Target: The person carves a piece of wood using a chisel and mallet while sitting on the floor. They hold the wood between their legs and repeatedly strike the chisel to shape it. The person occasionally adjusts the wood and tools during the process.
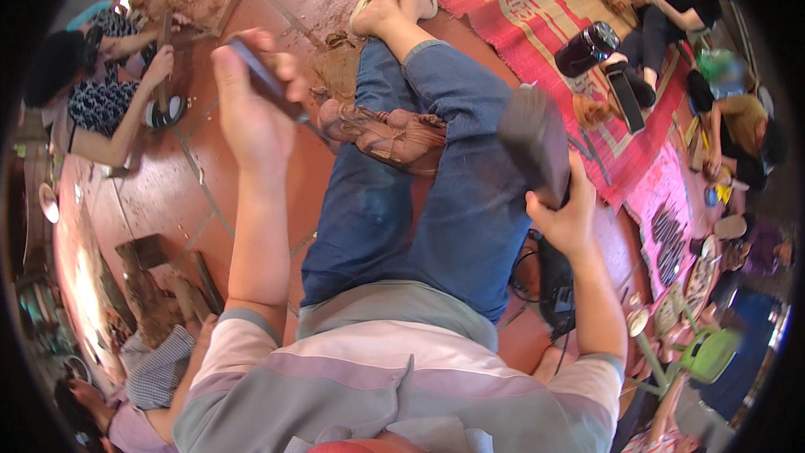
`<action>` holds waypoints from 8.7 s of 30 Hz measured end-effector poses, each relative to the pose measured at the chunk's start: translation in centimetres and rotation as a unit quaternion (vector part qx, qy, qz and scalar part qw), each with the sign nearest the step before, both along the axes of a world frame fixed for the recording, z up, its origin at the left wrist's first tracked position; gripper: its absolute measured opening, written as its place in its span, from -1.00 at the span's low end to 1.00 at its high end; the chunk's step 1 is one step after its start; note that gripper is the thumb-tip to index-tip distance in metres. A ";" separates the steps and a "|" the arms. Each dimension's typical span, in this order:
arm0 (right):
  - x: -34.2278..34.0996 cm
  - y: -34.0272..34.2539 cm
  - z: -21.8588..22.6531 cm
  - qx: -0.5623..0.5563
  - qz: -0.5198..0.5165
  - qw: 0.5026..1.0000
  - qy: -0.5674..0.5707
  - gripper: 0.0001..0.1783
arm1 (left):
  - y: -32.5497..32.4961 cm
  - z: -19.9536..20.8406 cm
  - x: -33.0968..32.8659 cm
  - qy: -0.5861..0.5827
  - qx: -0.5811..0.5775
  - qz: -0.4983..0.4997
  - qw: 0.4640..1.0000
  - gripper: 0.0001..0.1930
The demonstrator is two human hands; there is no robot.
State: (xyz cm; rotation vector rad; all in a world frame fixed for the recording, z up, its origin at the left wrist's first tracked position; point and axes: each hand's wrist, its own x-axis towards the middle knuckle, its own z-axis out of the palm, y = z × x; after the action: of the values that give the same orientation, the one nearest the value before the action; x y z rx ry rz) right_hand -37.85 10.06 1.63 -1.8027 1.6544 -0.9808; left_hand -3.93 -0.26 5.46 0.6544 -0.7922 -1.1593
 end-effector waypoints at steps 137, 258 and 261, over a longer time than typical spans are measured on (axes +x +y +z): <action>-1.3 3.4 -4.0 -0.096 0.007 0.992 0.080 -0.46 | 5.4 -6.9 -8.6 -0.576 -0.289 -0.071 0.761 -0.63; 22.5 -20.7 11.2 0.062 0.209 0.888 0.405 -0.25 | -6.5 -3.7 2.4 0.073 0.153 -0.050 0.984 -0.75; 19.0 -19.6 15.3 -0.038 0.318 0.829 0.458 -0.24 | -7.0 -3.7 1.6 0.090 0.172 -0.064 0.979 -0.75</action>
State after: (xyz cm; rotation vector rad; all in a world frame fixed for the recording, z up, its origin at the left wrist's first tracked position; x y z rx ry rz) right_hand -18.81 -9.56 16.92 -2.8462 1.2232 0.1901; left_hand -2.31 -7.22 1.75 0.7776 -0.4879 -1.4692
